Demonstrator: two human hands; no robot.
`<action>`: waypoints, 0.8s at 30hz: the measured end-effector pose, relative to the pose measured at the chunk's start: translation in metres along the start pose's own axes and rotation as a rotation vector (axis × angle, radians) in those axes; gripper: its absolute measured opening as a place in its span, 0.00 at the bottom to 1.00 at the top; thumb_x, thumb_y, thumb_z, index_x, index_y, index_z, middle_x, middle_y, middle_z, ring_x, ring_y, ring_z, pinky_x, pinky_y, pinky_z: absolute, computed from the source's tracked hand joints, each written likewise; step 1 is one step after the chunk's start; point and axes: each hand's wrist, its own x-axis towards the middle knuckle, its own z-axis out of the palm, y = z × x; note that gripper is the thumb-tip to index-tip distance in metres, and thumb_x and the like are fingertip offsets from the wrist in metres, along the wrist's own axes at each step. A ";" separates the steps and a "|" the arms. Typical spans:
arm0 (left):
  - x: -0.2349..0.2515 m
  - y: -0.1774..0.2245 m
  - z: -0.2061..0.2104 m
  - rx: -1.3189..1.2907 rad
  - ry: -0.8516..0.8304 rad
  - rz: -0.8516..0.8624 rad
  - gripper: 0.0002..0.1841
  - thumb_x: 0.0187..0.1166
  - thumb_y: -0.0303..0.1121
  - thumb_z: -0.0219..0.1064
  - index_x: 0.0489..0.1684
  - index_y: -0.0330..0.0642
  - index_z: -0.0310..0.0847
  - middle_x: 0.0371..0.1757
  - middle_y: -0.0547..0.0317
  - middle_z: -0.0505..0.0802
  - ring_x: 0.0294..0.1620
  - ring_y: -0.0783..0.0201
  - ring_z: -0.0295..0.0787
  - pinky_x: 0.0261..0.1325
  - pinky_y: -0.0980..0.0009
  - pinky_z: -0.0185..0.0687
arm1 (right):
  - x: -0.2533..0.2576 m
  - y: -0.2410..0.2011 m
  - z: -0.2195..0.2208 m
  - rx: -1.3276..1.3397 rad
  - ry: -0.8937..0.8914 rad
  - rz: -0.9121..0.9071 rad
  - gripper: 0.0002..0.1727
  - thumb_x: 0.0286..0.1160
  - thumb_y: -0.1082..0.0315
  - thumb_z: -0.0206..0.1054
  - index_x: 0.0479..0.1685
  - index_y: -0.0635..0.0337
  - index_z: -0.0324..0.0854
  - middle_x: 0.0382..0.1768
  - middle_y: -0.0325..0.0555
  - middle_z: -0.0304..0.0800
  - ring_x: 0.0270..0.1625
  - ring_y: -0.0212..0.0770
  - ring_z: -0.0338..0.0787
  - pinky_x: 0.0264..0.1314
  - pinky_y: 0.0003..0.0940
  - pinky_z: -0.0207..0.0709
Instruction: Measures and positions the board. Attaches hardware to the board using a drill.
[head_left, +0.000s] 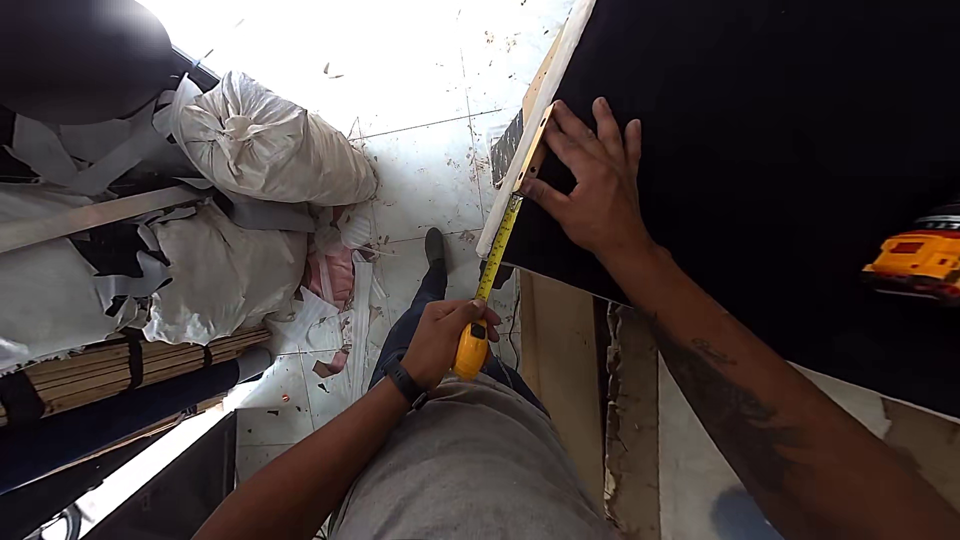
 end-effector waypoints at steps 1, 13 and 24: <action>0.002 0.001 -0.001 -0.007 -0.001 -0.006 0.26 0.95 0.44 0.48 0.53 0.30 0.87 0.40 0.36 0.94 0.31 0.52 0.92 0.37 0.59 0.92 | 0.000 0.000 0.000 0.001 0.002 -0.001 0.45 0.73 0.22 0.55 0.89 0.35 0.68 0.93 0.20 0.55 0.98 0.45 0.40 0.93 0.72 0.21; 0.009 0.001 -0.001 -0.054 -0.031 -0.048 0.26 0.94 0.45 0.49 0.52 0.29 0.87 0.40 0.36 0.93 0.31 0.53 0.92 0.36 0.61 0.91 | 0.002 0.000 -0.001 0.012 0.011 -0.002 0.45 0.73 0.23 0.56 0.89 0.35 0.68 0.93 0.21 0.56 0.98 0.45 0.40 0.93 0.72 0.21; 0.009 0.002 -0.001 -0.095 -0.031 -0.052 0.25 0.94 0.45 0.49 0.53 0.30 0.86 0.39 0.38 0.93 0.29 0.57 0.90 0.33 0.65 0.89 | 0.002 0.003 0.001 -0.013 0.016 0.001 0.46 0.74 0.23 0.54 0.90 0.36 0.67 0.93 0.21 0.56 0.98 0.46 0.40 0.93 0.73 0.22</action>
